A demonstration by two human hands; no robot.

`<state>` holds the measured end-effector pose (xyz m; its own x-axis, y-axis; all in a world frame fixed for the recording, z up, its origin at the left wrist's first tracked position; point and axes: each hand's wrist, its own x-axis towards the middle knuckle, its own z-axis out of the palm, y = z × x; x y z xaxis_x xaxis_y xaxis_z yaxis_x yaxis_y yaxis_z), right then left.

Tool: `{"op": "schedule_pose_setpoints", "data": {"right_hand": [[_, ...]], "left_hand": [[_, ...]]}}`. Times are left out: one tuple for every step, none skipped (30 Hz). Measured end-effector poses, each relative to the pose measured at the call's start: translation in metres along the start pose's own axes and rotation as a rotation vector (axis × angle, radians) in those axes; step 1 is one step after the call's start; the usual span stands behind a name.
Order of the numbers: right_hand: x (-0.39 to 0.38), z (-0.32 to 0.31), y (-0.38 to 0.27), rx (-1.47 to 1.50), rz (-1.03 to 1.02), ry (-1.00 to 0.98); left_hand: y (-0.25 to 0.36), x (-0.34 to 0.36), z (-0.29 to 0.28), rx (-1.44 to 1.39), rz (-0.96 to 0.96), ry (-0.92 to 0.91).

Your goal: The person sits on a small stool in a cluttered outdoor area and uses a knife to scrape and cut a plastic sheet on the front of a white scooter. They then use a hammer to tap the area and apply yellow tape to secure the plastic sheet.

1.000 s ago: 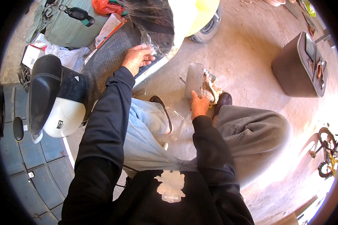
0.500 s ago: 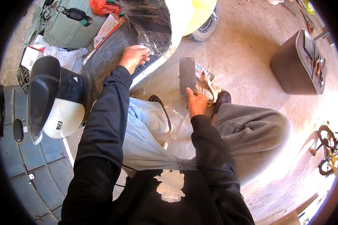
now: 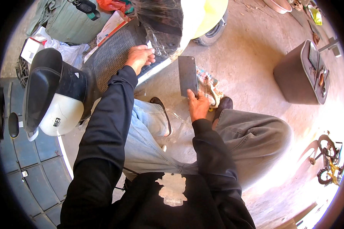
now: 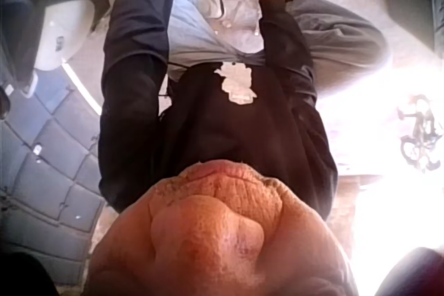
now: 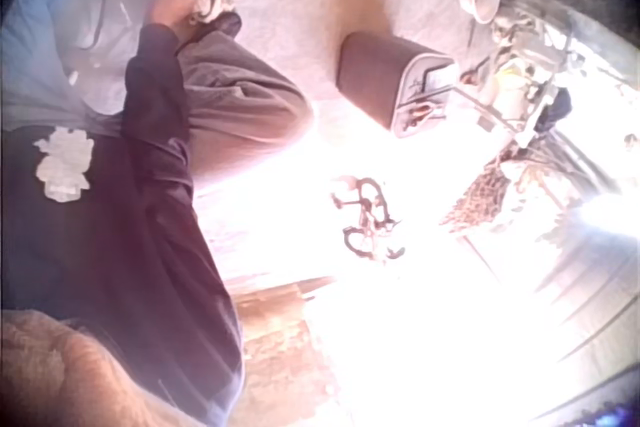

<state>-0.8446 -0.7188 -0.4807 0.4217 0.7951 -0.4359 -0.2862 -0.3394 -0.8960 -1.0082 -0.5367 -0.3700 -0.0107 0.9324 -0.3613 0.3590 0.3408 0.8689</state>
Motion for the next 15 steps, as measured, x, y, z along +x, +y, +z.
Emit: {"op": "schedule_pose_setpoints", "data": {"right_hand": [[-0.001,0.0,-0.003,0.005,0.003,-0.006],[-0.002,0.001,-0.004,0.01,0.005,-0.012],[-0.002,0.001,-0.004,0.021,-0.035,-0.012],[-0.002,0.002,-0.003,0.032,-0.076,-0.012],[-0.001,0.002,-0.001,0.036,-0.1,-0.009],[0.0,0.002,0.002,0.038,-0.124,-0.006],[0.002,0.002,0.006,0.032,-0.132,-0.002],[0.004,0.001,0.008,0.027,-0.139,0.003],[0.003,0.001,0.007,0.023,-0.164,0.0],[0.001,0.001,0.004,0.02,-0.188,-0.003],[0.0,0.001,0.004,0.003,-0.175,-0.006],[0.0,0.0,0.002,-0.015,-0.163,-0.008],[0.0,-0.001,0.002,-0.047,-0.115,-0.009],[0.0,-0.001,0.003,-0.079,-0.066,-0.011],[0.001,-0.001,0.003,-0.044,-0.08,0.0]], "left_hand": [[-0.001,0.001,0.0,-0.011,0.016,0.008],[-0.003,0.002,0.0,-0.022,0.032,0.016],[-0.003,0.004,0.001,-0.033,0.048,0.023],[-0.003,0.006,0.0,-0.05,0.078,0.006],[-0.001,0.009,-0.001,-0.067,0.107,-0.012],[0.0,0.011,0.0,-0.085,0.135,-0.032],[0.002,0.012,0.002,-0.059,0.124,-0.017],[0.003,0.013,0.006,-0.033,0.114,-0.003],[0.004,0.013,0.007,-0.008,0.102,0.013],[0.004,0.016,0.008,0.021,0.09,0.013],[0.004,0.02,0.007,0.049,0.077,0.014],[0.005,0.023,0.007,0.077,0.064,0.012],[0.005,0.025,0.006,0.071,0.042,0.002],[0.004,0.027,0.005,0.065,0.019,-0.009],[0.005,0.028,0.005,0.06,0.001,-0.019]]}}
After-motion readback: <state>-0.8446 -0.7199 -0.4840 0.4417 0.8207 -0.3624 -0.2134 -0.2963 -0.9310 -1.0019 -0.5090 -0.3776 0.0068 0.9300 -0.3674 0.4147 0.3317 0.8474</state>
